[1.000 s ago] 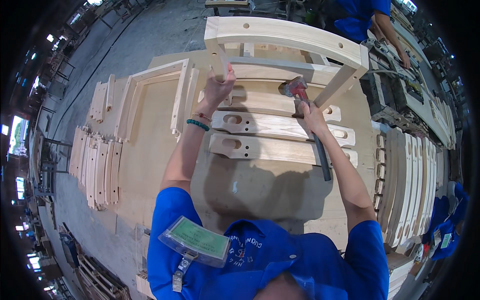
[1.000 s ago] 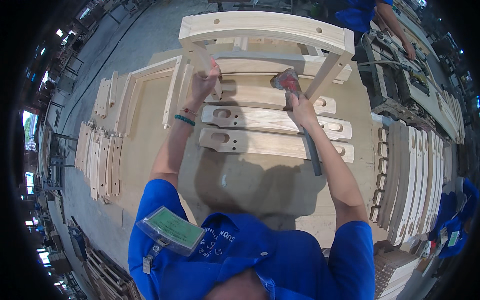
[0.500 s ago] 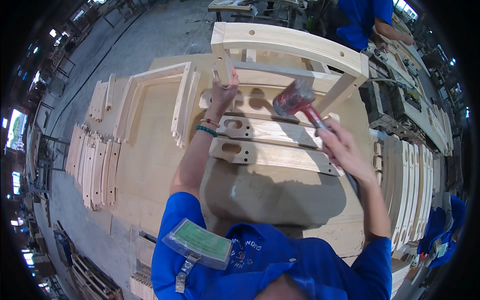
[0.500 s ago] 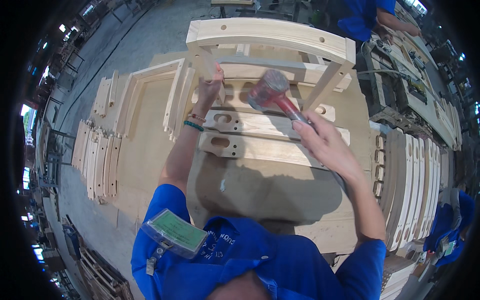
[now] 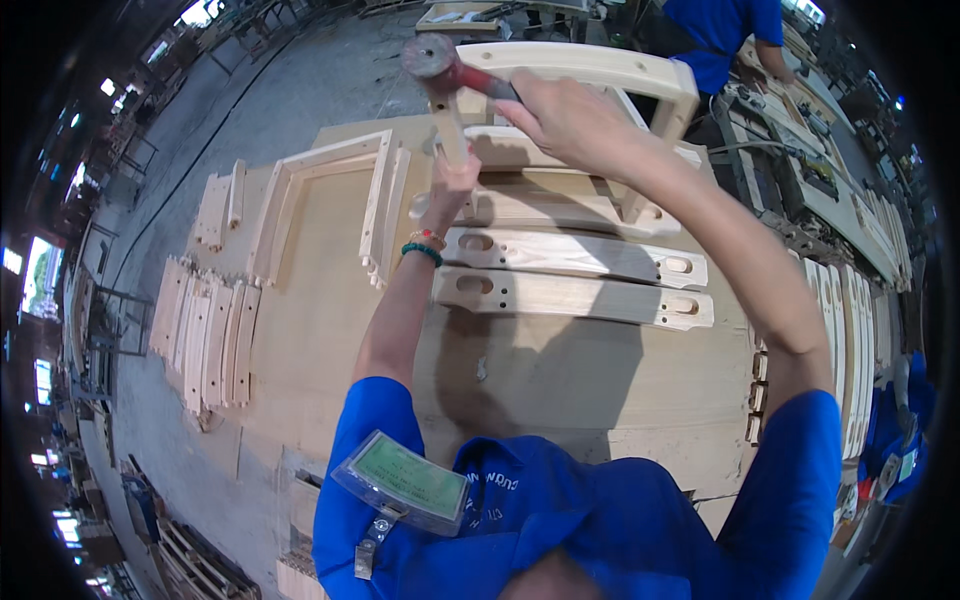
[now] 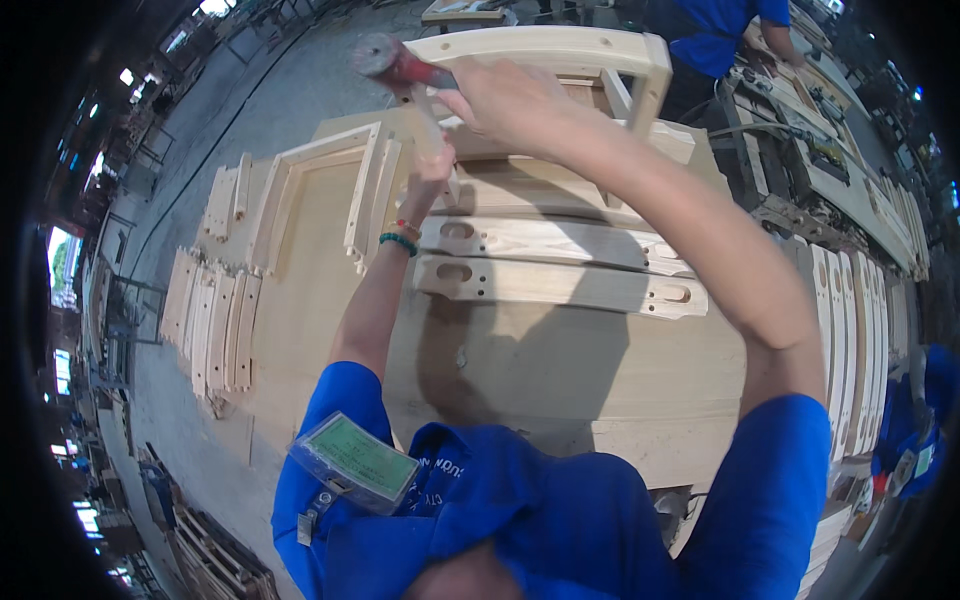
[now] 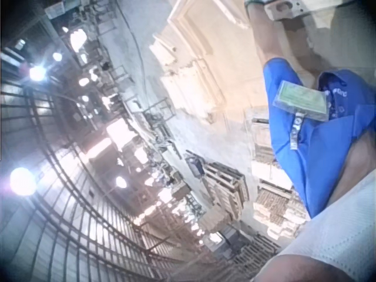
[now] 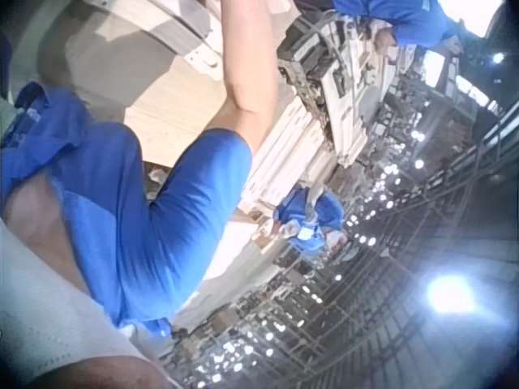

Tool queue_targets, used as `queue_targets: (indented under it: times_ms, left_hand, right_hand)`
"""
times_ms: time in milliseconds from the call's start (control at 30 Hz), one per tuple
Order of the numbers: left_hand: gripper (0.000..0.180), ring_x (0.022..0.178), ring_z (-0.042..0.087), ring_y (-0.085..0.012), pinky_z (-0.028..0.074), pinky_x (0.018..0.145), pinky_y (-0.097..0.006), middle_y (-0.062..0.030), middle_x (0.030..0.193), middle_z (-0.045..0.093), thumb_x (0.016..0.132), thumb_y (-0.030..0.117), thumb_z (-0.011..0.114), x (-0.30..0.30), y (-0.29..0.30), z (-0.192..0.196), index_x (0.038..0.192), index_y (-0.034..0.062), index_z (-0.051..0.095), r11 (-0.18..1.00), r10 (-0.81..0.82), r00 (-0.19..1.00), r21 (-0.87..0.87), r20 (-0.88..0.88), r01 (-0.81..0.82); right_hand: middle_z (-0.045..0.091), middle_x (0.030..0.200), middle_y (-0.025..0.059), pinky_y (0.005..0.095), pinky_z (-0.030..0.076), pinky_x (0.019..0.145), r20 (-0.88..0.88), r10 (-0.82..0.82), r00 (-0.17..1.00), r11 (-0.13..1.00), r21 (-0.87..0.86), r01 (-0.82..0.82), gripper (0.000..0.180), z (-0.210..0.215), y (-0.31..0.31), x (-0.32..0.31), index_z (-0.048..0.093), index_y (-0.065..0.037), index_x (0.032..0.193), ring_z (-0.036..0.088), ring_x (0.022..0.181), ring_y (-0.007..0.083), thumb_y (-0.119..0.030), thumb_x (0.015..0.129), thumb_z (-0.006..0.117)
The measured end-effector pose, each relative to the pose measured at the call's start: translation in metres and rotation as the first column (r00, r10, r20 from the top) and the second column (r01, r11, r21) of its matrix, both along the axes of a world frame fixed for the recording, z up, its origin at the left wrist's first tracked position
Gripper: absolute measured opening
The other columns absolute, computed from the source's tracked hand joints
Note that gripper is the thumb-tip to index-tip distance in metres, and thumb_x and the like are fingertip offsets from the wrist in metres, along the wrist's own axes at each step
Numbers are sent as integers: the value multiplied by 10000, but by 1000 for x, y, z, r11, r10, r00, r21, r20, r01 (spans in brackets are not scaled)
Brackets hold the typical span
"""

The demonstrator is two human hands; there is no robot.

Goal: The person assembles wooden chair frames by hand, using a rubber mallet to tap dowels and slats into place. They repeatedly pick up parts, align them, and hammer them together on a workbench in a factory setting.

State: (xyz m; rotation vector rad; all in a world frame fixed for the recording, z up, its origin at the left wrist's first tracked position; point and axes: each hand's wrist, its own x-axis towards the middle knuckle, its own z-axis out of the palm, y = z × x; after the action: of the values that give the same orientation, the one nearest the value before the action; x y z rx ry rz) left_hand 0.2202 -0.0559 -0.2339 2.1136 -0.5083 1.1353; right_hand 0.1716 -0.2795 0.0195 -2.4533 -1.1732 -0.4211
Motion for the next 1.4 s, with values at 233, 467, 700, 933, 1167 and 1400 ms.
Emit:
queue_targets:
  times_ms: [233,467,700,933,1167,1400]
  left_hand:
    - [140,712,520,-141,431,648,-270,-40,807,551,836,107,575,3,-42,27,956,42,542,720,-348,853,-693,-388,-22]
    - [123,451,425,-68,356,419,-230,36,555,459,826,183,605,61,-31,93,857,85,537,677,-512,673,-733,-534,-67]
    - [224,454,459,-109,390,421,-275,-4,588,501,815,271,637,155,-45,118,826,60,563,640,-583,427,-714,-692,-284]
    - [507,821,617,-226,482,790,-346,-104,924,652,784,356,664,177,-12,131,1127,-13,607,918,-107,452,-263,-886,-298]
    - [522,1107,563,-344,448,923,-438,-194,1182,601,832,398,573,108,155,114,1231,62,558,769,631,641,244,-437,-591]
    - [602,1069,582,-362,457,889,-444,-233,1109,620,810,555,544,-57,332,50,1082,23,620,416,845,-32,692,-534,-590]
  right_hand:
    - [491,652,48,313,402,552,-712,-5,703,932,252,262,343,-33,-108,-79,539,-8,1034,495,601,148,-337,961,478]
    - [371,585,-48,188,274,391,-944,4,330,609,264,748,278,-81,-209,-173,504,-54,986,324,450,12,-325,988,441]
    - [378,554,-40,199,289,345,-982,-10,188,414,167,895,329,-138,-247,-217,498,-47,971,329,383,25,-372,986,446]
    - [381,547,-28,206,286,339,-996,36,85,469,92,878,317,-159,-239,-224,502,-45,982,348,374,43,-359,980,459]
    - [373,552,-20,206,279,329,-997,66,-26,474,8,880,311,-165,-217,-234,496,-61,982,347,362,54,-369,978,456]
    - [395,532,-21,208,290,328,-995,85,-44,542,9,841,331,-178,-204,-219,506,-45,968,362,359,54,-373,979,457]
